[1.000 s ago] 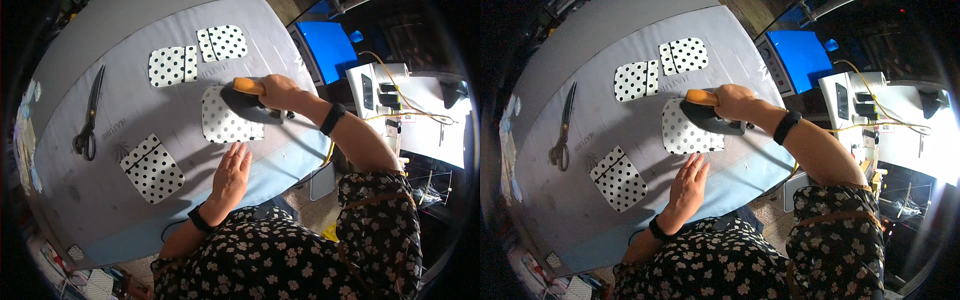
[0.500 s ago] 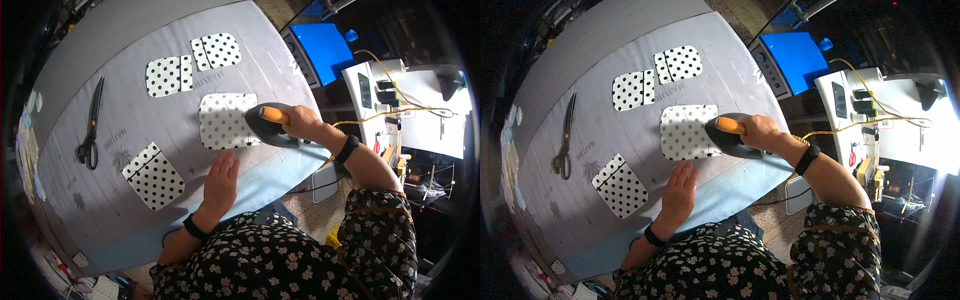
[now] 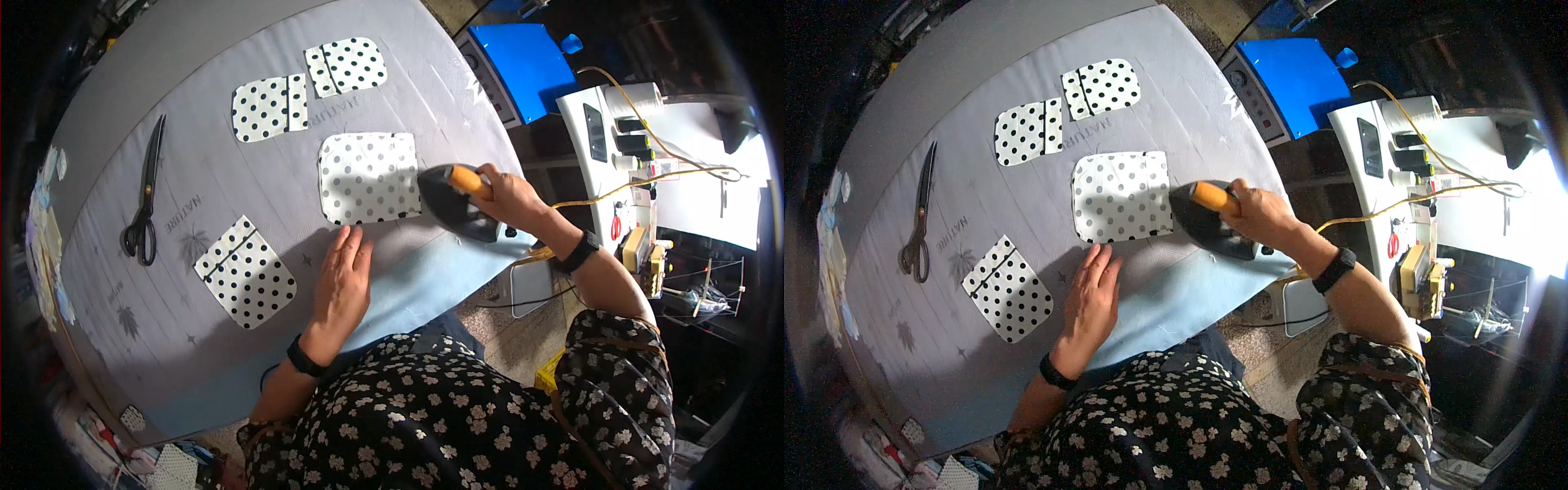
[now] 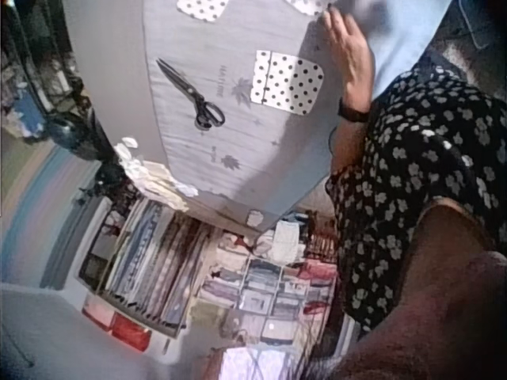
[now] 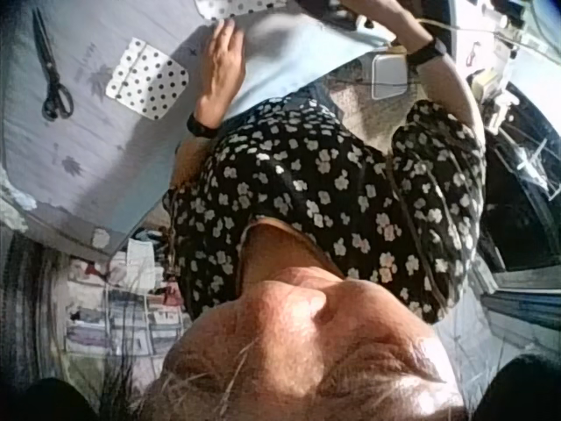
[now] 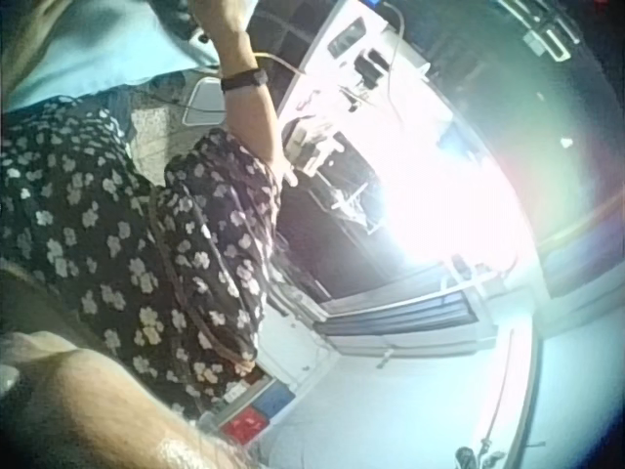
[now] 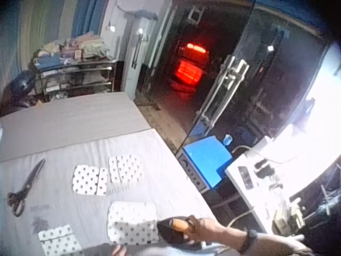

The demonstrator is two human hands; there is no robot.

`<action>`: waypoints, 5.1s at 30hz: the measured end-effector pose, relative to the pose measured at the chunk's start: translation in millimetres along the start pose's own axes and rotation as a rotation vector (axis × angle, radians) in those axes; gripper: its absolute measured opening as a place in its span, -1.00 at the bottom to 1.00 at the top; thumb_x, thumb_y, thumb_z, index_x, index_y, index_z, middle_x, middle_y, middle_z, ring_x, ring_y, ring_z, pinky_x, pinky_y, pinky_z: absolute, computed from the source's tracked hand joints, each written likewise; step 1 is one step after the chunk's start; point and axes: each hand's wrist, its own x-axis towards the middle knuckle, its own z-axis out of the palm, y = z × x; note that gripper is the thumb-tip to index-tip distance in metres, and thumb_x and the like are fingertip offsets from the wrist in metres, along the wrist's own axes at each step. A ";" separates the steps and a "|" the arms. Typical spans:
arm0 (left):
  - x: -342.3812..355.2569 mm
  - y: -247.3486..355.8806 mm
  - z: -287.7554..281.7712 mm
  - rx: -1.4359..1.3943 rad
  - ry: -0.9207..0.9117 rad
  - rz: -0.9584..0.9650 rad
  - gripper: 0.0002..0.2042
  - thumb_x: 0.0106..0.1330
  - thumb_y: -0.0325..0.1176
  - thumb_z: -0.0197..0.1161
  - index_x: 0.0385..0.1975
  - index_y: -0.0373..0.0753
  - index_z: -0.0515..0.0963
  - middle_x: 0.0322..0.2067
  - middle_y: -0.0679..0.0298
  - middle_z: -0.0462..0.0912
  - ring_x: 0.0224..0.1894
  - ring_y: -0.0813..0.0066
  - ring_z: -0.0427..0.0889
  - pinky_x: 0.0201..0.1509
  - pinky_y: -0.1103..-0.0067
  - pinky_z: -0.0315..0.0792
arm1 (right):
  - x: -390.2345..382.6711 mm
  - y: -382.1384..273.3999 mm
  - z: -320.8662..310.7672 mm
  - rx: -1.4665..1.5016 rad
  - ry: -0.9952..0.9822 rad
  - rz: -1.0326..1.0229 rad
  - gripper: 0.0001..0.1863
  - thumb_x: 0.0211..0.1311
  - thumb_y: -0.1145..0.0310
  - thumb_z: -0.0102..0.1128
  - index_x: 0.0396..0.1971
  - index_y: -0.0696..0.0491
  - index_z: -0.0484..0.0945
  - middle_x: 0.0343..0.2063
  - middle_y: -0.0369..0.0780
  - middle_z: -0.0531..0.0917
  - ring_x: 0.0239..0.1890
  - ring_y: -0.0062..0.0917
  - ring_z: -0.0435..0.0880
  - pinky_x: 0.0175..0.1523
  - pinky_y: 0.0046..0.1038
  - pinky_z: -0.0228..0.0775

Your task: Ironing small pieces of polka dot fabric on an ironing board.

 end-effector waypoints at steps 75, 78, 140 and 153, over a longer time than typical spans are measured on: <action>27.3 -12.6 -23.0 0.136 -0.026 -0.243 -0.60 0.19 -0.35 0.33 0.01 -0.34 0.49 0.12 0.01 0.47 0.16 0.07 0.48 0.22 0.25 0.37 | -1.3 -119.6 102.4 0.357 0.436 0.134 -0.69 0.22 0.29 0.18 -0.05 0.03 0.54 -0.59 -0.08 0.66 -0.55 -0.18 0.67 -0.40 -0.20 0.50; 43.8 -9.7 3.9 0.251 -0.137 -0.052 -0.42 0.20 -0.27 0.35 0.19 -0.40 0.38 0.39 0.03 0.15 0.46 0.10 0.08 0.50 0.27 0.04 | 17.1 -130.0 94.0 0.172 0.312 -0.002 -0.24 0.12 0.34 0.22 0.37 0.09 0.22 -0.54 -0.17 0.67 -0.53 -0.34 0.69 -0.43 -0.30 0.50; -45.8 -15.3 -2.7 0.056 -0.065 -0.173 -0.39 0.33 -0.30 0.22 0.34 -0.32 0.20 0.42 0.06 0.12 0.47 0.08 0.05 0.48 0.22 0.02 | 37.3 -126.1 26.3 0.095 0.070 0.019 -0.60 0.07 0.36 0.21 -0.06 0.06 0.39 -0.56 0.01 0.62 -0.45 -0.01 0.64 -0.34 -0.08 0.47; -2.3 -51.1 -10.8 0.280 -0.080 -0.233 -0.29 0.24 -0.13 0.30 0.32 -0.36 0.23 0.37 0.05 0.21 0.44 0.06 0.12 0.48 0.22 -0.02 | 73.3 -132.8 10.8 -0.018 0.041 0.011 -0.55 0.07 0.37 0.21 0.00 0.05 0.36 -0.56 -0.04 0.63 -0.46 -0.05 0.65 -0.33 -0.10 0.50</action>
